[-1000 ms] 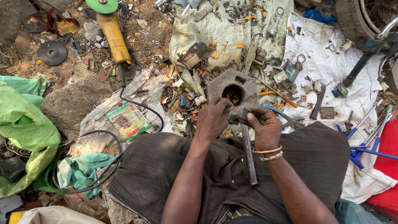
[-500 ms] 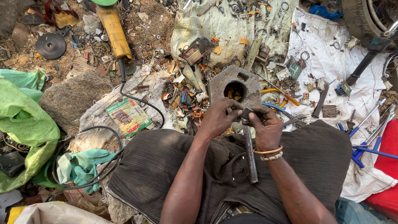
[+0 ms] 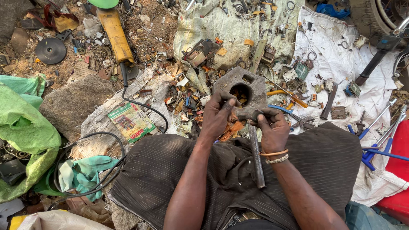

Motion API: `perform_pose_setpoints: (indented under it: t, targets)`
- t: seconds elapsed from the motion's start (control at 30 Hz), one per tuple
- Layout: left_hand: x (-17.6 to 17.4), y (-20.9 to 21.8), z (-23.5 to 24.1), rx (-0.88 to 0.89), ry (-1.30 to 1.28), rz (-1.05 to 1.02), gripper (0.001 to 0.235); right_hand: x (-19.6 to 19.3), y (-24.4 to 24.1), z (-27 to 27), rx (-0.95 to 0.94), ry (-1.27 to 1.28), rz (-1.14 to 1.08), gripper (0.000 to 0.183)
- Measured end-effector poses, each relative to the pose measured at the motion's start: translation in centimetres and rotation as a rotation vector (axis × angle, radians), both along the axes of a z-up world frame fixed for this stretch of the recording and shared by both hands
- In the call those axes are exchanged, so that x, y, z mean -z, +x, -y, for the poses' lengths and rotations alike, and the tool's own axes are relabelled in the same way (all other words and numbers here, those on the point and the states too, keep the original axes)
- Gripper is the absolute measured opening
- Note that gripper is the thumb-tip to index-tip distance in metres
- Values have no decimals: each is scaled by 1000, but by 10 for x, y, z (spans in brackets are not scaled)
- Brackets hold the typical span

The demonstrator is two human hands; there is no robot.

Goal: The person sits on the ground and uses pliers and a hammer to strip copper wire from small electronic components. They repeatedly pull and twist the wire to separate it from the plastic housing, placing the stripped copper into a nearby container.

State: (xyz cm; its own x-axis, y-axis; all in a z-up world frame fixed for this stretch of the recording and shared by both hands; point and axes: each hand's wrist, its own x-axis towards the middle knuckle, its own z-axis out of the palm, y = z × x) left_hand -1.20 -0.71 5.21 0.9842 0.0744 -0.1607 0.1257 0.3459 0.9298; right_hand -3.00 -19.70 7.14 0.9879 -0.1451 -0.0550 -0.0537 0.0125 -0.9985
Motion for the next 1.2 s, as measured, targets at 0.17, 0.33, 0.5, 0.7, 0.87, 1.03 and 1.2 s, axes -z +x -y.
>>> perform_pose_setpoints:
  t: [0.17, 0.33, 0.5, 0.7, 0.87, 1.03, 1.2]
  targets:
    - [9, 13, -21, -535, -130, -112, 6, -1, -2, 7, -30, 7, 63, 20]
    - [-15, 1, -27, -195, 252, -23, 24, -3, -2, 10, -23, -67, -22, 19]
    - [-38, -7, 1, 353, 500, 33, 64, -8, -6, 7, -99, -180, 76, 22]
    - [-20, -5, -2, 465, 577, -15, 29, -11, -3, 15, -2, -299, 75, 22]
    - [-13, 4, -30, 0, 156, -280, 24, -3, 3, 25, 18, 155, -55, 20]
    - [-15, 5, -47, -187, -68, -177, 27, 10, 5, 41, 17, 385, -208, 21]
    - [-11, 0, -36, -112, 265, -279, 36, 29, 14, 76, 93, 535, -359, 23]
